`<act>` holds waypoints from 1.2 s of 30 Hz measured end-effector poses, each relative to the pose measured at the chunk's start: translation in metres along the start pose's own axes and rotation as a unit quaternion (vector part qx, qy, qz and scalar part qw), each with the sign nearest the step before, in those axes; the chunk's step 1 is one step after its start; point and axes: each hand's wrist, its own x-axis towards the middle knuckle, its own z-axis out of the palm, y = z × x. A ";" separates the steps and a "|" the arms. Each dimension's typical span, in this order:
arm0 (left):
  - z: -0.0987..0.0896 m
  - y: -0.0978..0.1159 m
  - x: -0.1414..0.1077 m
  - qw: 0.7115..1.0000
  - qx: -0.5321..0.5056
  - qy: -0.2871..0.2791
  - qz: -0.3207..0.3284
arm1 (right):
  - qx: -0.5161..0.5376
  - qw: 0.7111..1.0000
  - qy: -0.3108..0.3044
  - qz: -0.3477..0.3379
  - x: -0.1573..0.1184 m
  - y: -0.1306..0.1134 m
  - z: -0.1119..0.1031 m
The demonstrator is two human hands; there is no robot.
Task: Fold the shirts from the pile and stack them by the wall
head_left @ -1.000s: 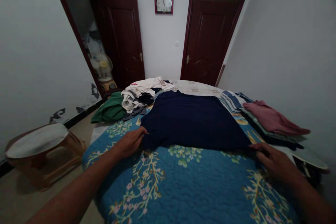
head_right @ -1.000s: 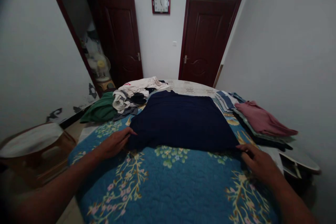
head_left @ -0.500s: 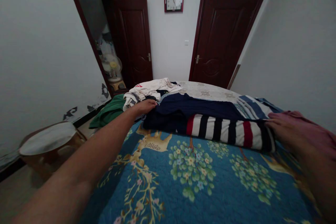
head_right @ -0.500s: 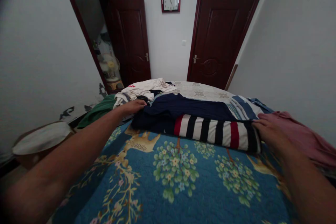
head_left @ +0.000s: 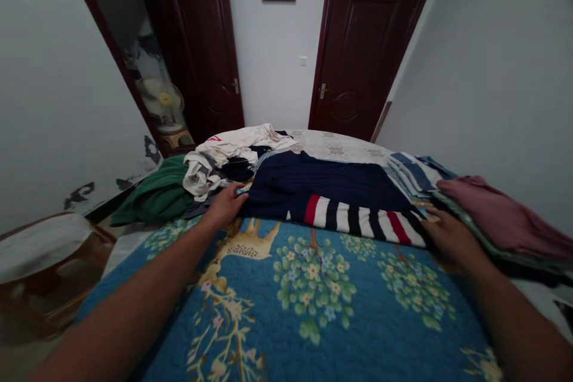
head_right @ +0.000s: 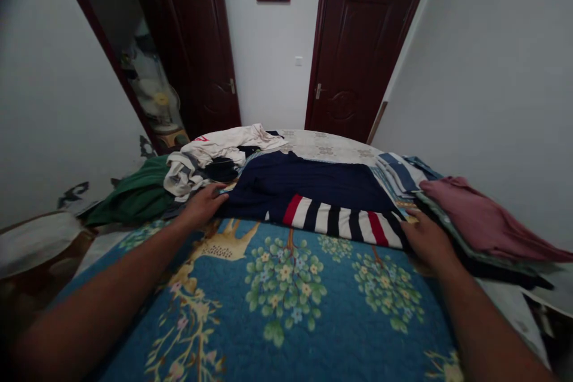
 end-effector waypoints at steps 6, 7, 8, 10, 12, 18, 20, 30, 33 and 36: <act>0.008 -0.001 0.004 0.996 0.083 0.017 0.007 | 0.050 0.995 0.070 0.051 -0.014 -0.054 -0.005; 0.006 -0.002 0.004 0.996 0.091 0.020 0.006 | 0.060 0.994 0.073 0.061 -0.013 -0.057 -0.005; 0.004 -0.003 0.004 0.995 0.095 0.021 0.006 | 0.067 0.993 0.073 0.071 -0.011 -0.058 -0.006; -0.002 -0.001 0.001 0.995 0.093 0.022 0.008 | 0.065 0.992 0.064 0.084 -0.008 -0.057 -0.008; -0.009 0.002 -0.004 0.996 0.092 0.017 0.010 | 0.046 0.994 0.050 0.090 -0.006 -0.054 -0.012; -0.038 -0.003 -0.034 0.990 0.139 0.009 -0.014 | -0.021 0.995 -0.029 0.096 -0.015 -0.041 -0.030; -0.048 -0.008 -0.052 0.988 0.151 -0.029 -0.026 | -0.048 0.992 -0.058 0.099 -0.022 -0.039 -0.032; -0.062 -0.007 -0.112 0.981 0.179 -0.075 -0.032 | -0.101 0.990 -0.056 0.085 -0.044 -0.041 -0.028; -0.060 -0.003 -0.109 0.972 0.219 -0.081 -0.024 | -0.090 0.992 -0.035 0.087 -0.047 -0.043 -0.028; -0.061 0.003 -0.102 0.956 0.270 -0.107 -0.029 | -0.068 0.994 -0.045 0.078 -0.049 -0.046 -0.028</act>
